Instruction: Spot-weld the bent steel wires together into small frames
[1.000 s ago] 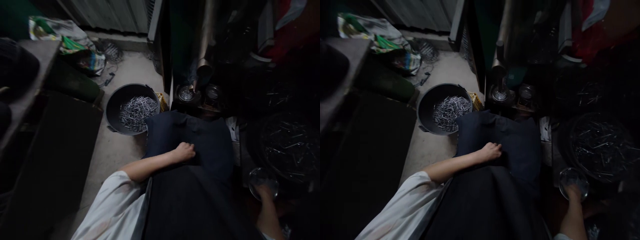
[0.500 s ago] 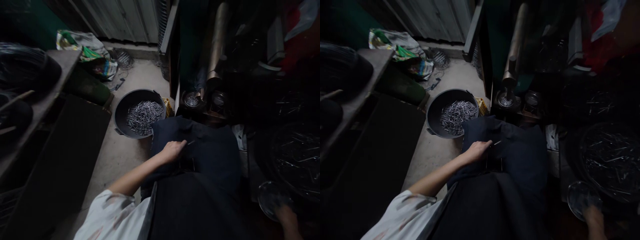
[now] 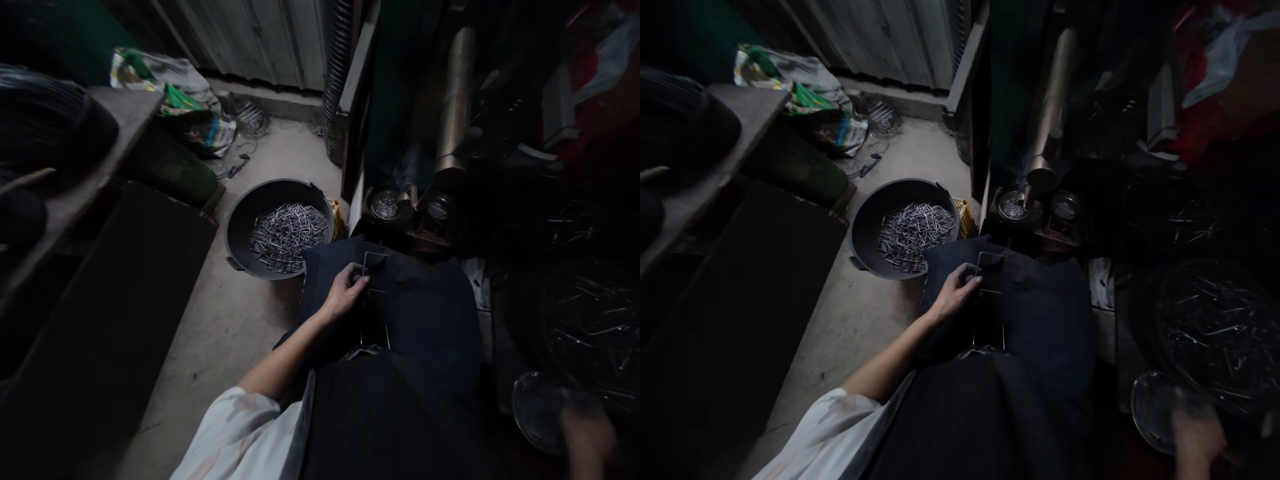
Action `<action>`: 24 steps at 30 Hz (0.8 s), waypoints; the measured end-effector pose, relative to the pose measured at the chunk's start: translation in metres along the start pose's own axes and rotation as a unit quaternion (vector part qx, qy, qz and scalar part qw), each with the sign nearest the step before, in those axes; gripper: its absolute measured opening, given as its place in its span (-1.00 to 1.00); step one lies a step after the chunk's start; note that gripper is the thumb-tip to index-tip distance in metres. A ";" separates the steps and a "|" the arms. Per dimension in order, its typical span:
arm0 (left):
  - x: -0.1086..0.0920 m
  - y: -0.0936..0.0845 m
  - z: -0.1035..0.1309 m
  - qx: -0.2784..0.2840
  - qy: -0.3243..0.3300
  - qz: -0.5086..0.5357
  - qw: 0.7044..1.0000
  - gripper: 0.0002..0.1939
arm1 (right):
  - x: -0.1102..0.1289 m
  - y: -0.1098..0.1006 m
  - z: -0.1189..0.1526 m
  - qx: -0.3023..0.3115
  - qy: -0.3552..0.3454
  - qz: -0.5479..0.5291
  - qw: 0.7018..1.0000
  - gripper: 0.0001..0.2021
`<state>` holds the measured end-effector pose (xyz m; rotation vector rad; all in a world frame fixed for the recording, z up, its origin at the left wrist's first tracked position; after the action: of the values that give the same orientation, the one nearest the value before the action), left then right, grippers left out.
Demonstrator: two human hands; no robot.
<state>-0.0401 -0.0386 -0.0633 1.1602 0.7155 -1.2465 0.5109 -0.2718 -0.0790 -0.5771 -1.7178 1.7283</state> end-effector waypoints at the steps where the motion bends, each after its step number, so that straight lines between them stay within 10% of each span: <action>1: 0.001 0.004 -0.001 0.005 -0.011 0.023 1.000 -0.64 | 0.025 -0.010 0.002 -0.061 0.052 -0.030 0.996 -0.66; 6: 0.008 0.030 -0.008 0.020 -0.035 0.090 0.995 -0.59 | 0.181 0.013 0.010 -0.013 0.060 -0.292 0.954 -0.57; 10: 0.011 0.039 -0.018 0.010 -0.021 0.072 0.997 -0.61 | 0.258 0.013 0.010 0.019 -0.039 -0.410 0.911 -0.62; 15: 0.006 0.042 -0.026 -0.015 0.001 0.035 0.999 -0.64 | 0.353 0.001 0.028 0.208 -0.223 -0.439 0.845 -0.69; 18: 0.000 0.042 -0.029 -0.025 0.028 0.006 0.999 -0.67 | 0.392 -0.003 0.038 0.261 -0.287 -0.445 0.807 -0.72; 24: -0.004 0.044 -0.034 -0.021 0.046 -0.003 0.999 -0.70 | 0.414 -0.023 0.047 0.130 -0.509 -0.343 0.779 -0.69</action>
<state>0.0064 -0.0093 -0.0582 1.1871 0.8106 -1.1834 0.1884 -0.0183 -0.0030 1.2178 -1.8700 1.7073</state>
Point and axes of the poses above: each hand's wrist, its own z-axis away from the middle knuckle, its own y-axis out of the palm, x = y × z, the point moved 6 cm from there along -z, towards the middle knuckle, and after that the axes turned 14 degrees about z, right-handed, at the moved point
